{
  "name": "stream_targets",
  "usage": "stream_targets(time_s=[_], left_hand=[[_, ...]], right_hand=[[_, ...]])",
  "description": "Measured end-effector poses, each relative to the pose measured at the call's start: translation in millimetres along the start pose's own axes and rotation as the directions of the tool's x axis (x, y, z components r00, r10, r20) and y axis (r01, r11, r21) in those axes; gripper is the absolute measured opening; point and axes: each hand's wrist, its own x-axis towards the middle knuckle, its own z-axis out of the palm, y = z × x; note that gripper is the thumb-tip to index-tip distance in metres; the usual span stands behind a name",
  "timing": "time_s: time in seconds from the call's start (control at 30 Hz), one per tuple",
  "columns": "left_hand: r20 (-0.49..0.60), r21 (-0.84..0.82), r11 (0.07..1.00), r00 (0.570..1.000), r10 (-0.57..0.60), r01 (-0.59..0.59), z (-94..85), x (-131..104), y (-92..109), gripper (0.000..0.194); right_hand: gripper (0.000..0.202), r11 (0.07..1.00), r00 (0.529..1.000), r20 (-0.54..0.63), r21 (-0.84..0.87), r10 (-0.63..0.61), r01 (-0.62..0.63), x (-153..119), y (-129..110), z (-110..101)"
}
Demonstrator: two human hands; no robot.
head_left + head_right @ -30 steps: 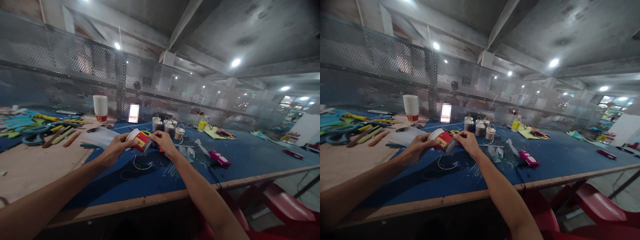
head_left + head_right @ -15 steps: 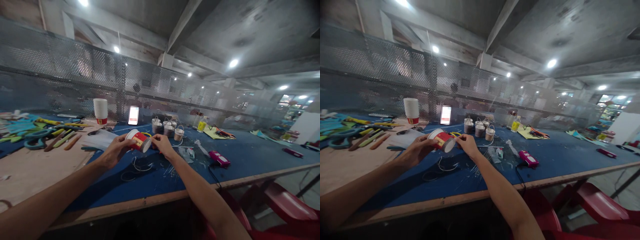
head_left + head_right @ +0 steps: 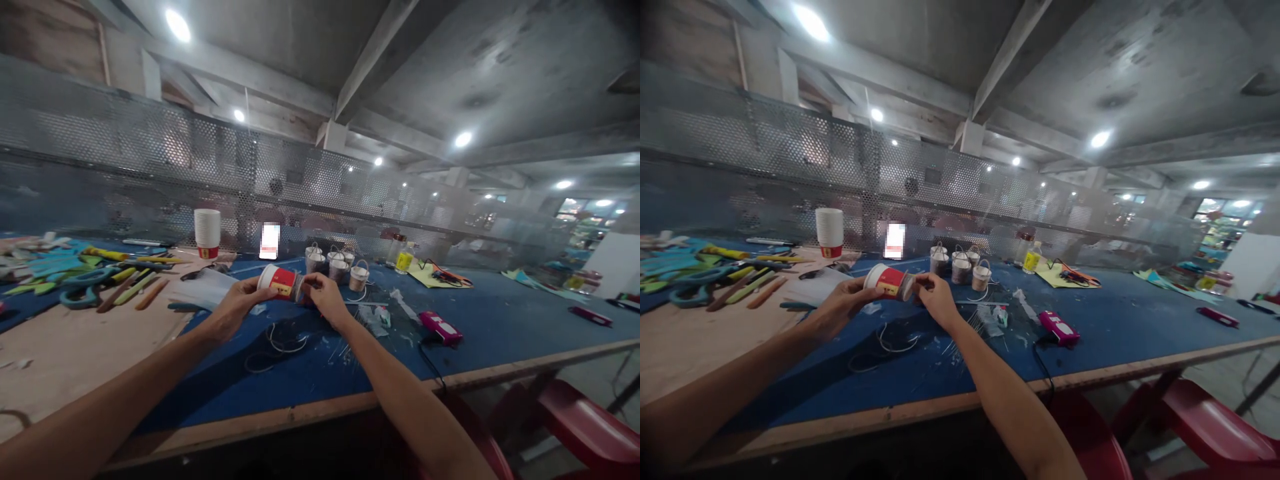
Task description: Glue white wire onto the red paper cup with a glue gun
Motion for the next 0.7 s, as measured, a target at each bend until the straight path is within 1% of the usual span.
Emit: stream_targets(time_s=[0.1, 0.2, 0.27, 0.4, 0.53, 0.6, 0.7], left_hand=[[0.012, -0.049, 0.998, 0.999, -0.048, 0.049, 0.3, 0, -1, 0.025], [0.046, -0.088, 0.992, 0.995, -0.084, 0.088, 0.3, 0, -3, 0.025], [0.058, -0.073, 0.994, 0.995, -0.077, 0.081, -0.2, 1, -5, 0.025], [0.021, 0.020, 0.999, 0.999, -0.026, 0.025, -0.6, 2, -8, 0.022], [0.033, 0.099, 0.994, 0.999, -0.039, 0.035, 1.3, 0, -8, 0.022], [0.042, 0.133, 0.991, 0.999, -0.032, 0.026, 2.1, 0, -7, 0.022], [0.006, 0.152, 0.988, 1.000, 0.014, -0.015, 1.5, 1, -6, 0.020]], right_hand=[[0.023, 0.978, 0.989, -0.040, -0.160, -0.143, 0.135, -3, 2, 1], [0.020, 0.896, 0.949, -0.037, -0.344, -0.312, 0.281, -9, -4, 1], [0.021, 0.856, 0.926, -0.023, -0.389, -0.377, 0.339, -12, -9, 2], [0.026, 0.845, 0.910, 0.019, -0.363, -0.415, 0.393, -13, -16, 2], [0.024, 0.850, 0.909, 0.100, -0.327, -0.404, 0.414, -12, -20, 3], [0.023, 0.857, 0.906, 0.125, -0.294, -0.405, 0.423, -16, -23, 3], [0.027, 0.853, 0.892, 0.164, -0.264, -0.421, 0.450, -23, -32, 3]])
